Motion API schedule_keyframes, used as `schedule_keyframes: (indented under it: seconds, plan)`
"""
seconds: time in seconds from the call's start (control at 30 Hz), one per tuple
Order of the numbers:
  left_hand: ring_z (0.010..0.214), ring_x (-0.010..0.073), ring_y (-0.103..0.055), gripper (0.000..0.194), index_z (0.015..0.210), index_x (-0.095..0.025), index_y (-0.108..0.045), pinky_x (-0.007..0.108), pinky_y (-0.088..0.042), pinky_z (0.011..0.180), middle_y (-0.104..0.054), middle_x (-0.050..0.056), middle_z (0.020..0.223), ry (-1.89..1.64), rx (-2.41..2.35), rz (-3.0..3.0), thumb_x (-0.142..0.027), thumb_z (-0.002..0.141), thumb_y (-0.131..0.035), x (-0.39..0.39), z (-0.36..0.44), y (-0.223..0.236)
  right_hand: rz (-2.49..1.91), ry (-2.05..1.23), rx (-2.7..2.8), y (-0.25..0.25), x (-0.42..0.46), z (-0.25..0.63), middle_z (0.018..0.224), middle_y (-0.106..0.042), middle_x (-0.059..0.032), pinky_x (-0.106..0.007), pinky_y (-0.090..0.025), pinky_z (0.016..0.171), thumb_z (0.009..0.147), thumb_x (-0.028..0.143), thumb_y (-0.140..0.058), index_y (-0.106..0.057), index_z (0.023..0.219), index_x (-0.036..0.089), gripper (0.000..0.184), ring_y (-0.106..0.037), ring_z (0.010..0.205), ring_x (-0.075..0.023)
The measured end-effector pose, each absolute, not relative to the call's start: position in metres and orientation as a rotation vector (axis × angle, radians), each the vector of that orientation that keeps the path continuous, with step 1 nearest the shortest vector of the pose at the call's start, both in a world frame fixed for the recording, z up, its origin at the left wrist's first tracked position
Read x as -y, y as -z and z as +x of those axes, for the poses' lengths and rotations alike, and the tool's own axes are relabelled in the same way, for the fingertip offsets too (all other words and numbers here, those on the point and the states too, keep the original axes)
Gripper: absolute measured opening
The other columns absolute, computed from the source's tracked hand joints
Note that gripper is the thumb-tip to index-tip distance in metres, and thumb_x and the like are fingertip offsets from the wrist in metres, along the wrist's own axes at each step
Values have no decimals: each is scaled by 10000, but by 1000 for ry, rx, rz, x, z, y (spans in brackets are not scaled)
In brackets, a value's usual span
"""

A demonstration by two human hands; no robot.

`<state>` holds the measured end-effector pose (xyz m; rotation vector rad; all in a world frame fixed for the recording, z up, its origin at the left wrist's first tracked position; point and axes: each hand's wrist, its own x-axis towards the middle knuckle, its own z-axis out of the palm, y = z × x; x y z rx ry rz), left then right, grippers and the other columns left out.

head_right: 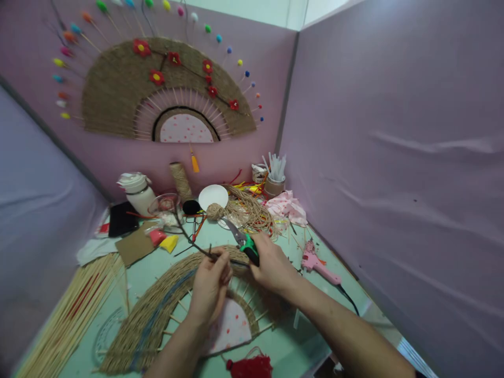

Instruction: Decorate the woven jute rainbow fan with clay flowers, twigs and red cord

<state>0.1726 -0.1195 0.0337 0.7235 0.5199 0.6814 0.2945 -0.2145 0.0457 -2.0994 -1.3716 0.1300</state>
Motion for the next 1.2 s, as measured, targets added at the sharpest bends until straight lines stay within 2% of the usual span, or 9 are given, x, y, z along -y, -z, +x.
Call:
schedule_keyframes:
  seconds: [0.13,0.4,0.6,0.7,0.87,1.0,1.13,1.2]
  plan:
    - [533,35,-361,445,770,-165,-558,183,-262,478,-506,-66,701,-685,-503,720,-312,538,-909,130,179,-33,-2190,-198,1348,-48,217,276,1026,-548,-97,-348,-458,776,752,99,-528,-454,991,211,273,-554,918,-247]
    - [485,22,-313,456,754,-169,-528,184,-240,453,-453,-84,651,-710,-490,717,-369,579,-898,130,178,-21,-2257,-221,1373,-49,229,265,1072,-541,-106,-358,-476,787,771,126,-541,-467,1076,186,320,-567,958,-257]
    - [468,14,-306,465,750,-161,-534,164,-234,442,-480,-68,618,-665,-520,726,-475,635,-856,124,167,-7,-2390,16,1480,-70,228,312,1182,-596,-141,-380,-443,888,767,156,-584,-476,1269,172,514,-576,1069,-285]
    - [468,11,-324,465,751,-157,-543,152,-253,442,-513,-51,627,-657,-566,670,-497,648,-844,122,160,3,-2713,284,1468,-102,219,366,1113,-641,-166,-393,-422,839,840,251,-574,-564,1184,173,353,-602,1029,-316]
    - [473,9,-335,479,755,-145,-577,145,-274,442,-523,-44,629,-619,-607,588,-510,621,-857,126,155,13,-3028,443,1297,-160,186,459,1139,-648,-242,-432,-400,843,834,146,-548,-562,1169,105,337,-621,1041,-353]
    - [482,14,-349,482,763,-139,-597,149,-291,448,-530,-37,634,-590,-614,562,-527,625,-849,124,153,14,-3154,363,1244,-179,151,506,1046,-694,-213,-445,-413,862,780,117,-622,-600,1144,110,365,-650,1020,-335]
    - [488,17,-361,476,746,-139,-591,150,-296,449,-541,-30,639,-599,-636,543,-502,608,-867,120,151,13,-3228,209,1202,-174,117,526,998,-707,-197,-457,-458,834,749,183,-712,-696,1002,125,260,-652,1037,-339]
    - [487,17,-360,474,740,-139,-591,148,-291,446,-541,-31,637,-592,-638,534,-483,589,-881,119,150,12,-3244,158,1171,-170,103,531,966,-712,-189,-473,-475,819,719,224,-766,-716,971,118,278,-656,1027,-345]
